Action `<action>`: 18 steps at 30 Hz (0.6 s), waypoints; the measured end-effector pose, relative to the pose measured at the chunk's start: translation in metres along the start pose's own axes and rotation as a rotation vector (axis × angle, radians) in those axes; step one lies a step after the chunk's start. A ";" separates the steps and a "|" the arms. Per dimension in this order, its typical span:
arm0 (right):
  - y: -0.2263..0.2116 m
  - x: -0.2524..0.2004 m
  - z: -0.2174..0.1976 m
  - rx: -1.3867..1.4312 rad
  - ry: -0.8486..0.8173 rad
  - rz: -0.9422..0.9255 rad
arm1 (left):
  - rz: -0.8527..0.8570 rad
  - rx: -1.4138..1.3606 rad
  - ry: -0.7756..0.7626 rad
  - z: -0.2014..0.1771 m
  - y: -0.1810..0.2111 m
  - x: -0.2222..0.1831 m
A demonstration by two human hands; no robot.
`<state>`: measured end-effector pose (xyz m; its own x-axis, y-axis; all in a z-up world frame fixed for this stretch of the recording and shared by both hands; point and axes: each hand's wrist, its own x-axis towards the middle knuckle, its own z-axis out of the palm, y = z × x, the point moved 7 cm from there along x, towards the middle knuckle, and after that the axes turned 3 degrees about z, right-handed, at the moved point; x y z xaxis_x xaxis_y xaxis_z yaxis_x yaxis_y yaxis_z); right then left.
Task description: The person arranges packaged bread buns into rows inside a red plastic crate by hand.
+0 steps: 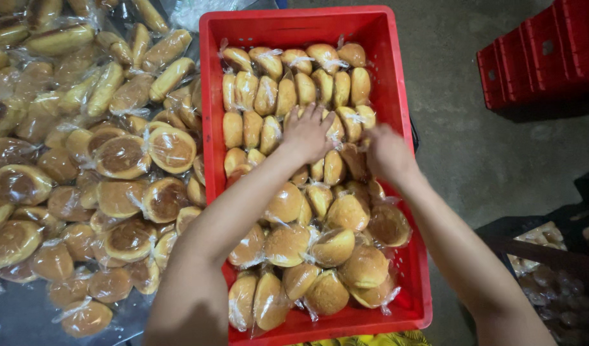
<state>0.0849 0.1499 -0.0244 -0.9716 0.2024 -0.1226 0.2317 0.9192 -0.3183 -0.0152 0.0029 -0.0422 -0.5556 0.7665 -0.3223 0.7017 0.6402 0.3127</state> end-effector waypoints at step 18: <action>-0.055 -0.203 -0.086 0.312 -0.090 -0.267 | 0.042 -0.297 0.508 -0.041 0.047 -0.168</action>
<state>0.2653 0.0867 0.0989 -0.9946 -0.0717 -0.0744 -0.0104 0.7860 -0.6181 0.0930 -0.0941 0.0630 -0.7255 0.6735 0.1416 0.6136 0.5398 0.5763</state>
